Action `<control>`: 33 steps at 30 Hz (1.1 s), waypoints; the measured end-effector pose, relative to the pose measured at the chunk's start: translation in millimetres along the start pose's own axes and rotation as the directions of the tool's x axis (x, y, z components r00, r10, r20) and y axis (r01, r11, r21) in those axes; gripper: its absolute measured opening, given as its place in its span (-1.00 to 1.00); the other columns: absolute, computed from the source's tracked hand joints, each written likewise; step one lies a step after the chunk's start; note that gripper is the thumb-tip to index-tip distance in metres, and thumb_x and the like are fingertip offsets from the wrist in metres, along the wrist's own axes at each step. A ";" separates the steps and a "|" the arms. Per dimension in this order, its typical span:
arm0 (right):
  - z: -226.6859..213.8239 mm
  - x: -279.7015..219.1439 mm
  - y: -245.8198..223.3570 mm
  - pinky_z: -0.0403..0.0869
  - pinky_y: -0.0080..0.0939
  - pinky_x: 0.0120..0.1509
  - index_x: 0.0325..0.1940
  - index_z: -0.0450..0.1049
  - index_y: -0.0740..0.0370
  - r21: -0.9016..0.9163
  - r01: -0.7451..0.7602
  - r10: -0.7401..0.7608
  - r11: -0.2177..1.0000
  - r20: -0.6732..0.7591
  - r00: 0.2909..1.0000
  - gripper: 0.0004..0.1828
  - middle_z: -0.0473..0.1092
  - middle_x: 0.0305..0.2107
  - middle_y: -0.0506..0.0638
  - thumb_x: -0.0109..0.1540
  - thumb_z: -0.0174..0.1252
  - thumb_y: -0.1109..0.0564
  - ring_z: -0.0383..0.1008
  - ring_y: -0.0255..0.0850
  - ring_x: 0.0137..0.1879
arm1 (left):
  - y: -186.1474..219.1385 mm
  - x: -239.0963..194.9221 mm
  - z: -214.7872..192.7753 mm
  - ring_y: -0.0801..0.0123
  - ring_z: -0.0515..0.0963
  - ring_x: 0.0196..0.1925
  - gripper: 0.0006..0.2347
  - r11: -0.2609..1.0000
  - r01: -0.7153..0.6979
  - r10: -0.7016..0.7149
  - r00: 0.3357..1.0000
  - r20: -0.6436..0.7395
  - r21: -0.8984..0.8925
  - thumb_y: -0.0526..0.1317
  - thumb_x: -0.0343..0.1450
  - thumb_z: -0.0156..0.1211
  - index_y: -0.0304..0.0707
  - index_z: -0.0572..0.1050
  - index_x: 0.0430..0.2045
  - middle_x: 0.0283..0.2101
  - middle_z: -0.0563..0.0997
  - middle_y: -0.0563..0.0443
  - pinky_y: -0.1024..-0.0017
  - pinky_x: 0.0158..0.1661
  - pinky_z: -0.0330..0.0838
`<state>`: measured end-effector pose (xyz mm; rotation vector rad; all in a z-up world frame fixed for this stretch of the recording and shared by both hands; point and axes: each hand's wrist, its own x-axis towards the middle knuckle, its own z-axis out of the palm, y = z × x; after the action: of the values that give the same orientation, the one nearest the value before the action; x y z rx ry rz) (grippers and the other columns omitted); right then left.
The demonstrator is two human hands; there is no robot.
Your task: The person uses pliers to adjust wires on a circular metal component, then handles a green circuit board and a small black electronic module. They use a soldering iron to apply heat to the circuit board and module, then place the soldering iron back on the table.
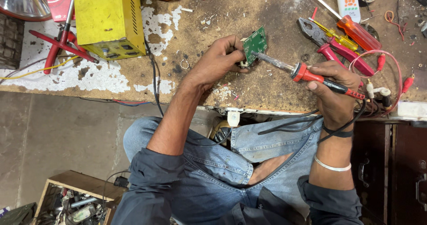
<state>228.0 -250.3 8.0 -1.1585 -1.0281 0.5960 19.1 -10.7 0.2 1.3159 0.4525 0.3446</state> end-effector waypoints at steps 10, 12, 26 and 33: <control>-2.5 -1.5 1.4 0.55 -0.36 0.06 0.02 0.55 0.39 0.015 -0.030 0.030 0.999 0.009 1.000 -0.72 0.47 -0.08 0.12 0.24 0.39 0.34 0.56 -0.22 -0.06 | -1.7 0.9 -0.6 0.39 0.65 -0.14 -0.96 0.999 -0.042 0.042 0.999 0.021 0.007 -0.36 0.49 0.06 -0.35 0.42 -0.28 -0.21 0.55 -0.09 0.39 -0.14 0.75; -2.1 -1.1 1.1 0.55 -0.37 0.09 -0.02 0.55 0.41 -0.010 -0.001 0.001 1.000 0.027 1.000 -0.77 0.48 -0.08 0.14 0.26 0.37 0.35 0.56 -0.23 -0.07 | -1.2 1.7 -0.5 0.42 0.66 -0.15 -0.92 0.999 -0.041 0.041 0.999 0.028 0.011 -0.35 0.48 0.06 -0.36 0.47 -0.22 -0.22 0.58 -0.06 0.40 -0.14 0.74; 1.7 0.3 -1.8 0.53 -0.39 -0.02 -0.07 0.55 0.42 0.008 -0.010 0.009 1.000 0.025 1.000 -0.78 0.47 -0.16 0.12 0.24 0.40 0.32 0.54 -0.25 -0.13 | 3.3 -0.6 2.0 0.59 0.57 -0.40 -0.83 1.000 0.019 -0.018 0.998 -0.054 0.016 -0.33 0.46 0.11 -0.23 0.66 -0.18 -0.37 0.70 0.08 0.53 -0.34 0.50; -0.2 0.2 -1.1 0.54 -0.38 0.01 -0.02 0.55 0.41 -0.023 -0.006 0.007 1.000 0.028 1.000 -0.74 0.47 -0.14 0.13 0.22 0.38 0.33 0.54 -0.23 -0.08 | -5.2 4.6 -3.4 0.54 0.54 -0.49 -0.79 0.995 0.031 -0.043 0.991 -0.124 -0.094 -0.48 0.35 0.20 -0.41 0.66 -0.18 -0.37 0.71 -0.07 0.55 -0.48 0.42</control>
<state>228.1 -250.6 9.1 -1.1768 -1.0581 0.6084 21.3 -6.8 -6.0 1.1995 0.5600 0.4139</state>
